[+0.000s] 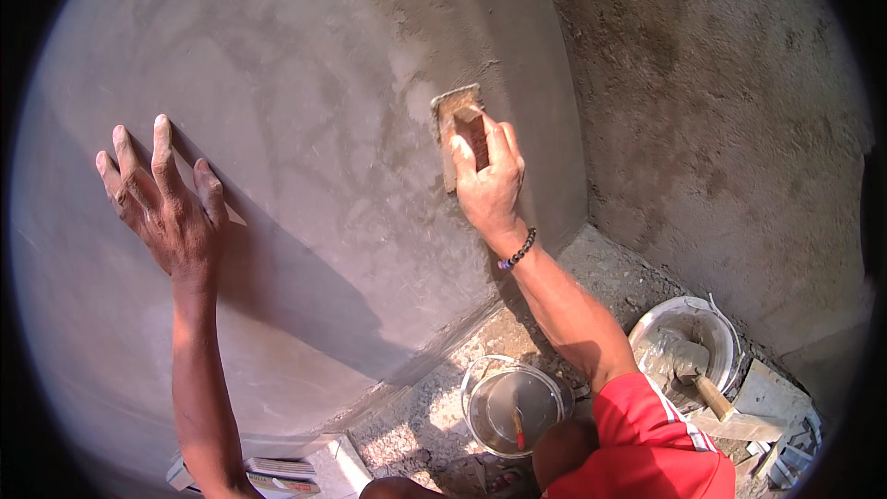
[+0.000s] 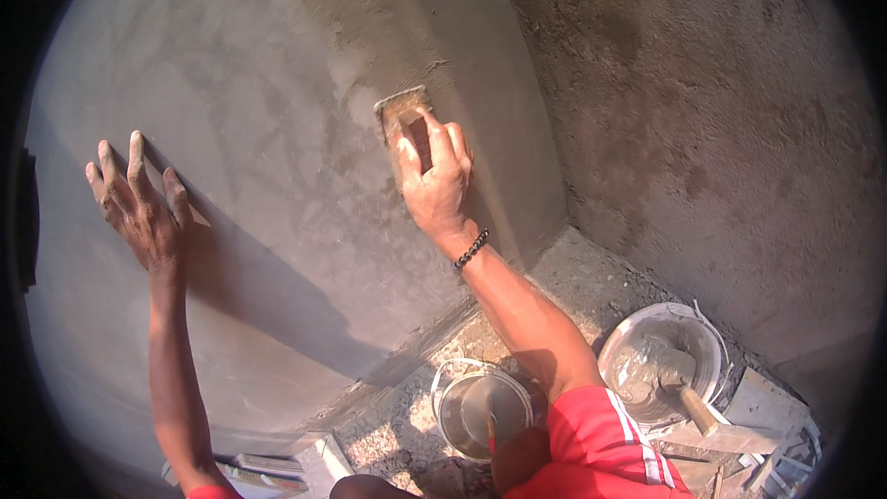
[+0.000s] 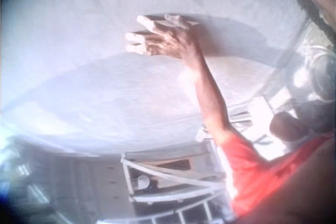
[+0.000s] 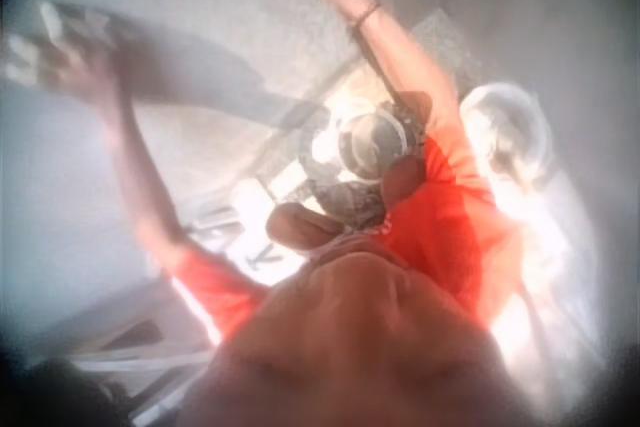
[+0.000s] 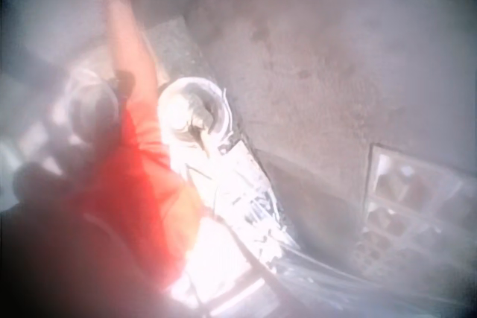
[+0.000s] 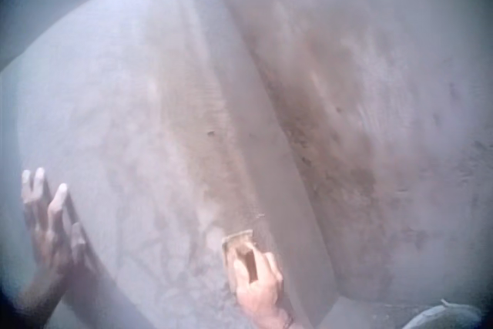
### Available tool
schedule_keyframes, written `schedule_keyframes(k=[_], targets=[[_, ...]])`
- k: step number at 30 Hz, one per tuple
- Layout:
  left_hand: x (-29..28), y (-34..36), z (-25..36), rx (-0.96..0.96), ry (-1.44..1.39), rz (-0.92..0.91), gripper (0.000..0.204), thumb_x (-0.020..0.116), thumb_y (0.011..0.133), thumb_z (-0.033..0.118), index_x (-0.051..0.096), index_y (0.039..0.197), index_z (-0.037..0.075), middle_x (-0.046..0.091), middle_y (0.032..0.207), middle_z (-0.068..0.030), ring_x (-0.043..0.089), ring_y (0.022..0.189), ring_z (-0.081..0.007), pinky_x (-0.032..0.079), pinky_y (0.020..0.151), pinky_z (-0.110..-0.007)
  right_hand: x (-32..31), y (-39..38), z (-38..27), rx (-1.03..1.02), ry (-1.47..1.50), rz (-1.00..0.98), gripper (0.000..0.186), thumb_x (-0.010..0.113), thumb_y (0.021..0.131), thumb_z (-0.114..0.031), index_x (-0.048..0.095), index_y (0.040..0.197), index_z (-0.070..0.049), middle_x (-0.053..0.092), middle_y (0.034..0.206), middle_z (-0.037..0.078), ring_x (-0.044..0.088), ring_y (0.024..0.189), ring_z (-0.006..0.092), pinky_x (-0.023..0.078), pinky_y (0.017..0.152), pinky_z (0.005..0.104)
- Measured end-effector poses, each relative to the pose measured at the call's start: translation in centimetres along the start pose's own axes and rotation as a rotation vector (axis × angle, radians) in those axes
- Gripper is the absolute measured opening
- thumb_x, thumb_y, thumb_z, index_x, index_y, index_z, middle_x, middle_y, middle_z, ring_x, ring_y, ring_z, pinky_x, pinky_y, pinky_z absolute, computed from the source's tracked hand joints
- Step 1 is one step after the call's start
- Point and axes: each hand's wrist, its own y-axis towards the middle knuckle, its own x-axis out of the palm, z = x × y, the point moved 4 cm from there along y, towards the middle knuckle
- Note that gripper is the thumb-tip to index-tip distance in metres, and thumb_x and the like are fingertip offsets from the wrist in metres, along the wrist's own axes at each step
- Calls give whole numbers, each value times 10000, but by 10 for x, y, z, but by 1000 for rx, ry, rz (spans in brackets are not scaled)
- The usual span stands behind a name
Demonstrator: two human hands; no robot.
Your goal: The person applies and smooths plaster on a wall corner using a trowel. They repeatedly scoop plaster from a bucket and spread it along the corner, using their left hand to steady the wall surface.
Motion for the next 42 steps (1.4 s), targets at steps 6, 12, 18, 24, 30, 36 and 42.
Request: schedule_keyframes(k=[6,12,18,24,30,36,42], targets=[[-1,3,2,49,14,34,603,551,944,265,389,1524,226,282,1598,-131,215,1486,-410,213,1210,-515,-20,8,26,45,-61,31,401,707,842,-84,640,1236,-47,596,974,104,579,923,284,453,837,412],[-1,2,-2,33,21,9,596,555,943,259,397,1516,211,279,1597,-143,199,1488,-414,211,1208,-519,-4,-55,7,-202,-146,-286,499,719,817,-83,614,1305,-92,568,961,76,561,949,248,418,827,403],[1,1,1,34,19,-3,584,548,949,267,402,1511,209,277,1598,-143,190,1489,-414,200,1209,-518,-4,6,-5,104,56,-1,411,694,866,-92,610,1262,-19,587,978,134,595,929,303,473,833,418],[0,3,4,37,-8,20,567,544,962,259,406,1509,206,273,1599,-144,195,1486,-415,200,1206,-522,-23,-15,23,56,-12,-113,397,684,852,-70,624,1241,-23,596,977,133,612,932,319,497,835,431],[0,3,1,29,7,3,567,542,961,246,408,1510,200,260,1604,-141,188,1489,-413,200,1206,-521,-3,-57,-8,-190,-68,-279,440,691,837,-57,618,1271,-66,581,960,122,578,918,310,459,818,425],[0,7,3,38,-1,-5,573,549,950,227,411,1505,192,254,1606,-155,173,1493,-419,190,1210,-526,-42,-44,89,210,-92,58,409,674,874,-69,590,1273,-37,571,961,143,574,891,333,479,810,441],[2,3,-5,84,8,10,559,521,975,248,395,1518,204,265,1608,-140,183,1495,-408,200,1207,-532,30,-23,-56,-458,-68,-210,574,738,693,-20,630,1254,-75,549,925,70,547,873,219,390,743,381]])
